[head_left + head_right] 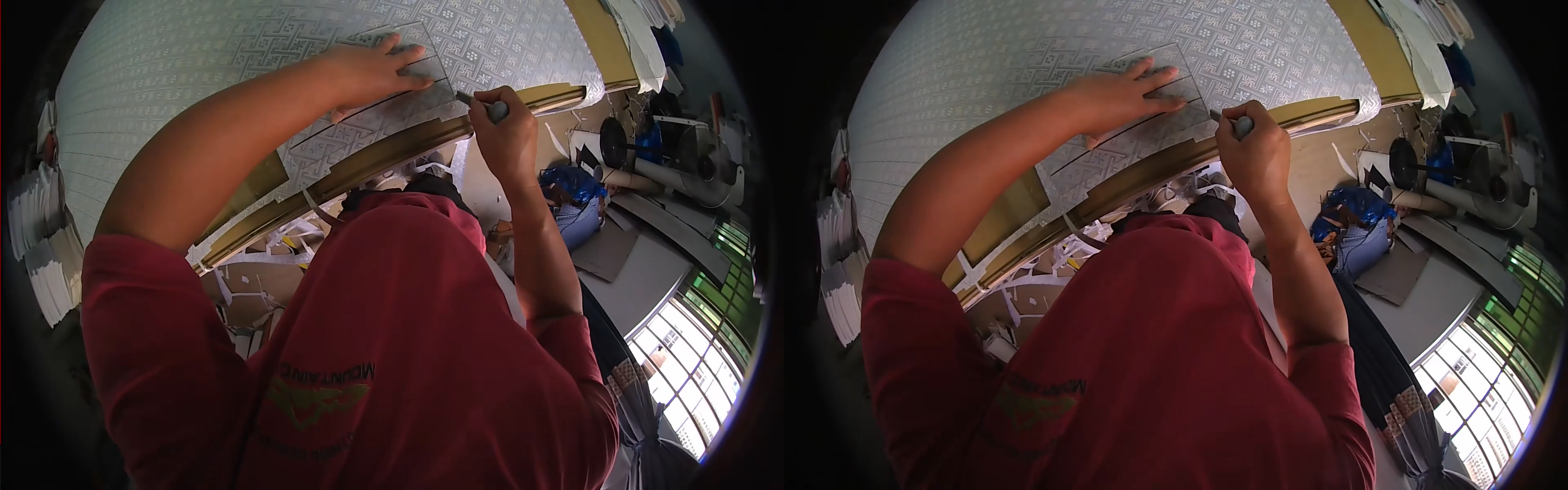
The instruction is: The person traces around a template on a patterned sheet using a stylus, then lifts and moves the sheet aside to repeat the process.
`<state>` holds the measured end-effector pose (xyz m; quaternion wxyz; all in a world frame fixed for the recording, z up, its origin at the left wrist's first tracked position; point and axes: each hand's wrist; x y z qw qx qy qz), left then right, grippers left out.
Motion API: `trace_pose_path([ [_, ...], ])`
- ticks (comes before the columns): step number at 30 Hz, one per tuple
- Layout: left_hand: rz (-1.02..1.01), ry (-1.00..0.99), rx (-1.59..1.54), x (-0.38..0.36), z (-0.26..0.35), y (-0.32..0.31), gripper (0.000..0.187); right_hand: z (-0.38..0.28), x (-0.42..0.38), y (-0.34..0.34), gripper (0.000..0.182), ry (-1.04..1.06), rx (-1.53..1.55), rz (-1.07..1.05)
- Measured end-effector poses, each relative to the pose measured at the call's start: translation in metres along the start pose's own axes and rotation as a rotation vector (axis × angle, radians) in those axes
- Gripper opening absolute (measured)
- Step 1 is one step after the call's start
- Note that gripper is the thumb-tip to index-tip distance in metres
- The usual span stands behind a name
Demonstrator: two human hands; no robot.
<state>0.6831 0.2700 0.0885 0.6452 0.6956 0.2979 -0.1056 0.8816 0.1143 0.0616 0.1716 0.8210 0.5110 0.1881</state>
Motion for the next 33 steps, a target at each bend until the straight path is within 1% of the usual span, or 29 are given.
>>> trace_pose_path([
  [1,-0.007,-0.001,-0.002,0.0,0.0,0.0,0.129,-0.002,0.0,0.0,0.011,-0.003,-0.001,0.0],
  [2,-0.007,-0.003,-0.002,0.0,0.0,-0.001,0.129,-0.005,0.001,0.0,0.011,-0.025,-0.016,-0.008],
  [4,0.017,-0.001,-0.078,-0.001,0.0,-0.002,0.117,-0.006,-0.001,0.0,0.011,-0.049,-0.033,-0.017],
  [5,0.016,-0.001,-0.08,-0.002,0.0,-0.003,0.117,-0.005,-0.004,-0.001,0.012,-0.053,-0.014,0.004],
  [7,0.045,-0.005,-0.123,-0.005,-0.001,-0.003,0.109,0.005,-0.009,-0.005,0.012,-0.049,0.007,0.017],
  [8,0.045,0.006,-0.126,-0.006,-0.001,-0.002,0.109,0.017,-0.014,-0.008,0.013,-0.037,0.058,0.053],
  [10,0.065,0.012,-0.03,-0.005,0.002,-0.003,0.112,0.027,-0.01,-0.017,0.013,-0.008,0.161,0.089],
  [13,0.1,0.014,-0.033,0.0,0.002,-0.008,0.116,0.021,0.025,-0.038,0.014,0.027,0.146,0.094],
  [14,0.097,0.018,-0.037,-0.001,0.003,-0.009,0.116,0.014,0.04,-0.047,0.014,0.043,0.082,0.115],
  [17,0.126,0.005,-0.026,-0.001,0.0,-0.008,0.119,0.016,0.078,-0.07,0.014,0.067,0.134,0.117],
  [20,0.135,0.0,-0.025,0.0,-0.001,-0.009,0.121,0.019,0.085,-0.08,0.013,0.138,0.088,0.157],
  [23,0.148,-0.007,-0.061,0.0,0.0,-0.015,0.121,0.024,0.084,-0.084,0.017,0.094,0.144,0.166],
  [25,0.255,0.013,-0.111,0.0,0.001,-0.02,0.053,0.027,0.084,-0.085,0.017,0.118,0.143,0.168],
  [26,0.259,0.012,-0.109,0.001,0.0,-0.021,0.053,0.027,0.085,-0.084,0.017,0.145,0.142,0.171],
  [30,0.282,0.012,-0.082,0.005,0.0,-0.029,0.052,0.033,0.088,-0.081,0.017,0.131,0.127,0.136],
  [32,0.302,0.006,-0.071,0.001,0.0,-0.021,0.054,0.039,0.093,-0.079,0.017,0.099,0.194,0.07],
  [33,0.228,-0.002,-0.052,0.001,-0.001,-0.016,0.084,0.043,0.094,-0.076,0.017,0.099,0.194,0.066],
])
Point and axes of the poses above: each hand's wrist, its own x-axis towards the middle knuckle, its own y-axis out of the back of the hand, z = x × y, and after that the axes turned 12 degrees about x, right-handed
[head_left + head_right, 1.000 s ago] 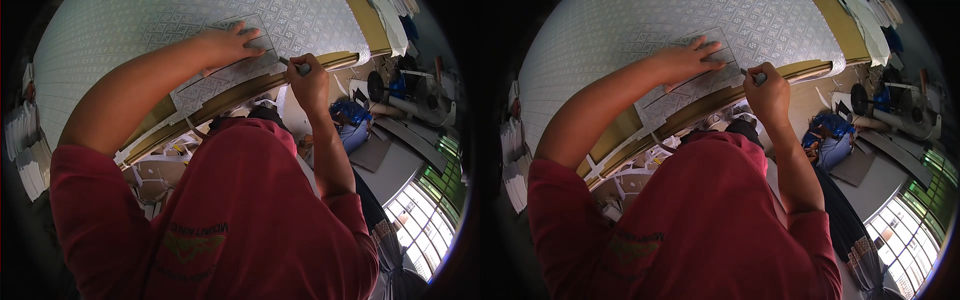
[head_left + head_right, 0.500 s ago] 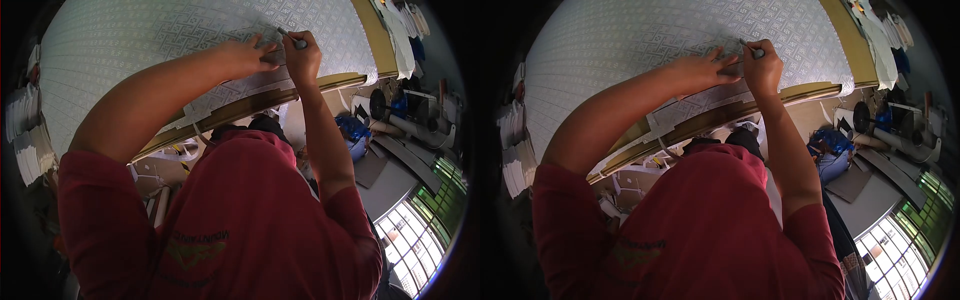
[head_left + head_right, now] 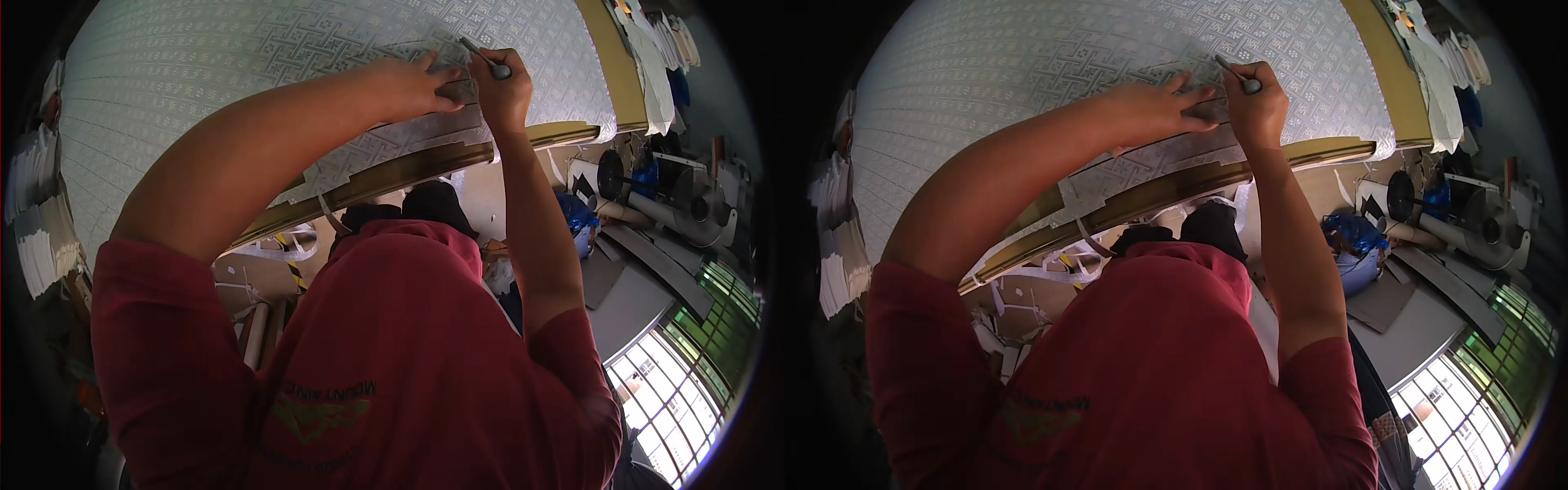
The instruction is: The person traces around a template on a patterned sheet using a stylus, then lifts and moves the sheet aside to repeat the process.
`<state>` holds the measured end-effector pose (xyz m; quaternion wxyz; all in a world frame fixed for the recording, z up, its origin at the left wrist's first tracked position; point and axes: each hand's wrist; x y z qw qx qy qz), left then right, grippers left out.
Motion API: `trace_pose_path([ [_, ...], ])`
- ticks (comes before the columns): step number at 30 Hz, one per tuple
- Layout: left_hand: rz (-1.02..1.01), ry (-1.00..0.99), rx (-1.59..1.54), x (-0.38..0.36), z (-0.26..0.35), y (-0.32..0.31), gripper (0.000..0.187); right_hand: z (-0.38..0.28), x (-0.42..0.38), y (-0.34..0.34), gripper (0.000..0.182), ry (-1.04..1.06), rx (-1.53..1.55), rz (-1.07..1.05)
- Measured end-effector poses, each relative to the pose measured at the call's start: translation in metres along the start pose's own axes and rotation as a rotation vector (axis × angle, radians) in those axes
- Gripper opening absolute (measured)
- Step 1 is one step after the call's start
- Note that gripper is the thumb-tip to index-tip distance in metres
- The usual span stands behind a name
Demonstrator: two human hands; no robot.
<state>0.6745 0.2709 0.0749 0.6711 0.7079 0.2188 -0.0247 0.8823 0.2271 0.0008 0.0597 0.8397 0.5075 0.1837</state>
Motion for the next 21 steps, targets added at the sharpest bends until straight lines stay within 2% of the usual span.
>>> trace_pose_path([
  [1,-0.076,-0.005,0.017,0.0,0.0,0.005,0.117,0.0,0.002,0.004,0.017,-0.058,0.019,-0.05],
  [2,-0.08,0.005,0.014,0.0,0.0,0.005,0.117,0.001,0.007,0.008,0.017,-0.114,0.04,-0.103],
  [5,-0.102,0.034,-0.079,0.0,0.002,0.004,0.107,0.008,0.03,0.021,0.016,-0.07,0.182,-0.251],
  [6,-0.092,0.037,-0.065,0.0,0.002,0.003,0.099,0.007,0.041,0.031,0.012,-0.153,0.238,-0.362],
  [7,-0.086,0.034,-0.047,0.001,0.002,0.002,0.09,0.008,0.057,0.037,0.012,-0.155,0.254,-0.379],
  [8,-0.105,0.043,-0.05,0.001,0.004,-0.001,0.09,0.01,0.072,0.043,0.012,-0.101,0.254,-0.545],
  [10,-0.026,0.054,-0.013,0.0,0.004,-0.005,0.076,0.011,0.103,0.049,0.01,-0.021,0.233,-0.808],
  [11,-0.048,0.061,-0.019,0.0,0.005,-0.008,0.076,0.003,0.116,0.049,0.01,-0.028,0.254,-0.818],
  [13,-0.03,0.083,-0.009,0.003,0.006,-0.012,0.067,-0.015,0.14,0.046,0.012,-0.092,0.134,-1.043],
  [14,-0.053,0.095,-0.016,0.004,0.007,-0.009,0.067,-0.013,0.153,0.041,0.011,-0.134,0.173,-1.13],
  [21,-0.131,0.118,-0.024,0.004,0.012,0.001,0.065,-0.005,0.165,0.017,0.008,0.036,0.204,-1.262],
])
Point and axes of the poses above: each hand's wrist, its own x-axis towards the middle knuckle, its own y-axis out of the back of the hand, z = x × y, and after that the axes turned 12 degrees about x, right-handed
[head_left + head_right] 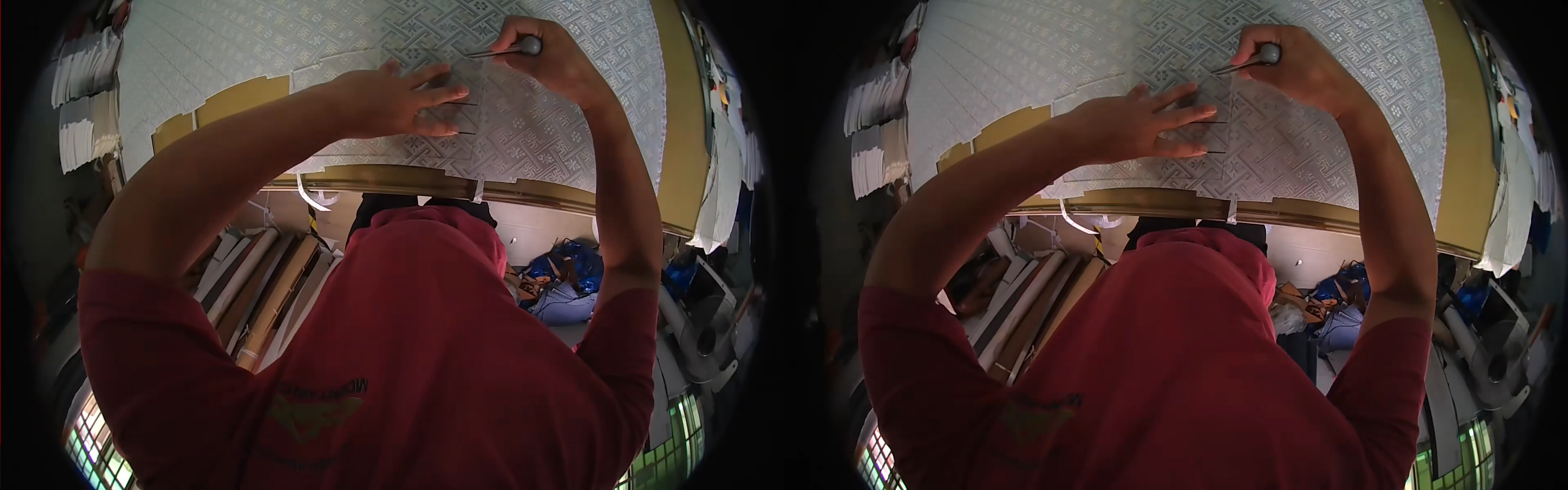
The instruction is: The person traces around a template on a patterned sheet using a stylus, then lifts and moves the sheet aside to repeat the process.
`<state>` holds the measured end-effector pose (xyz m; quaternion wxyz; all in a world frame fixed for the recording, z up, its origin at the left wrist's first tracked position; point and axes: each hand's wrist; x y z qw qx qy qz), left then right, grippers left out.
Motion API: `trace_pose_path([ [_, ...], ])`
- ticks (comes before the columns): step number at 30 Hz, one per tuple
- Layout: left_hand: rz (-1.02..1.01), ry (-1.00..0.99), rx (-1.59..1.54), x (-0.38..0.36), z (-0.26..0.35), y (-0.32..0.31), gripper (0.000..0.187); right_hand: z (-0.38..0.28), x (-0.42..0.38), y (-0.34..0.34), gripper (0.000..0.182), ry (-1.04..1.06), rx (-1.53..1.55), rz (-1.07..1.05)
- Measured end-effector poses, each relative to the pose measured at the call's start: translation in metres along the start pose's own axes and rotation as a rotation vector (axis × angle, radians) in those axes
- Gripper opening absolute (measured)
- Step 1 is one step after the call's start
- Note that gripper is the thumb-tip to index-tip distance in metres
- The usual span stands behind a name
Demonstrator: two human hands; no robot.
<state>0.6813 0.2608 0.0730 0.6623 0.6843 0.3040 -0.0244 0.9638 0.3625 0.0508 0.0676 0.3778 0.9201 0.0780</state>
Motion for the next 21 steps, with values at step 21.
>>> trace_pose_path([
  [21,0.024,0.039,0.011,0.001,0.001,-0.005,0.052,0.003,-0.025,-0.115,0.017,0.032,-0.037,0.786],
])
Point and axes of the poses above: each hand's wrist, its own x-axis towards the middle knuckle, its own y-axis out of the back of the hand, z = x × y, and after that the axes turned 12 degrees about x, right-handed
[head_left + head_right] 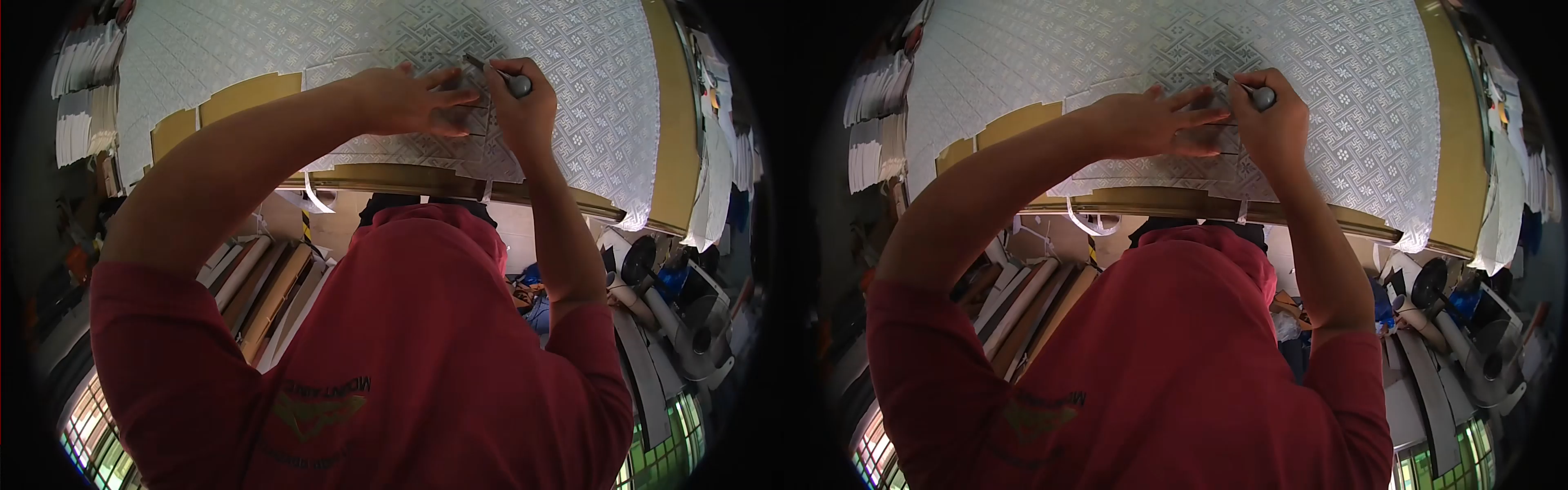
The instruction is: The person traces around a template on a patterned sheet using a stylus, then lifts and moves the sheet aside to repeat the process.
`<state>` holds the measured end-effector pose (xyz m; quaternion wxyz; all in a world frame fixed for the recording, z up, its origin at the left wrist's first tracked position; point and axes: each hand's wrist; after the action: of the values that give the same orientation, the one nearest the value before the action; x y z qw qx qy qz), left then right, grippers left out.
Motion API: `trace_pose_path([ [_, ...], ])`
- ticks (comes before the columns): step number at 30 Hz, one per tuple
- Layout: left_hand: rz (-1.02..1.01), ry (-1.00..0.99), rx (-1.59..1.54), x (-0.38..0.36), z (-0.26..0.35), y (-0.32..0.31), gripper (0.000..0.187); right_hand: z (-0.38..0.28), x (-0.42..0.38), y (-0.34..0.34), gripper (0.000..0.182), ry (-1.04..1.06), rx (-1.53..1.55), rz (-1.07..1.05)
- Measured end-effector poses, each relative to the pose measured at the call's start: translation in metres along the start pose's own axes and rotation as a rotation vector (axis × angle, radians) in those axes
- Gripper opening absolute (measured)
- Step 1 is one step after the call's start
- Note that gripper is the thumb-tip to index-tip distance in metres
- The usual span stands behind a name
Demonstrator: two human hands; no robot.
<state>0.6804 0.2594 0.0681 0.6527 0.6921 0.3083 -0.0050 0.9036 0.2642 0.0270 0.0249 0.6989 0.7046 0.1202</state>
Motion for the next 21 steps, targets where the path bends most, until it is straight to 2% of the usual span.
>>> trace_pose_path([
  [5,0.124,-0.02,-0.029,-0.001,-0.001,-0.003,0.053,-0.01,-0.012,-0.017,0.017,-0.029,-0.063,0.177],
  [7,0.026,-0.051,-0.025,-0.001,-0.004,0.003,0.061,-0.009,-0.014,-0.022,0.016,0.017,-0.096,0.206],
  [14,0.019,-0.09,0.029,-0.002,-0.008,0.004,0.067,-0.014,-0.02,-0.036,0.015,0.139,-0.213,0.285],
  [16,0.051,-0.09,-0.001,0.0,-0.009,-0.001,0.068,-0.017,-0.02,-0.041,0.014,0.12,-0.243,0.302],
  [21,0.042,-0.092,-0.013,-0.002,-0.01,0.0,0.054,-0.026,-0.021,-0.052,0.014,0.049,-0.388,0.32],
])
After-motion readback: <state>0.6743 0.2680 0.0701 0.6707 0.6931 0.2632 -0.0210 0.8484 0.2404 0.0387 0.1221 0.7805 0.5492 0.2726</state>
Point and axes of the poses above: each hand's wrist, its own x-axis towards the middle knuckle, its own y-axis out of the back of the hand, z = x × y, and after that the axes turned 12 degrees about x, right-handed
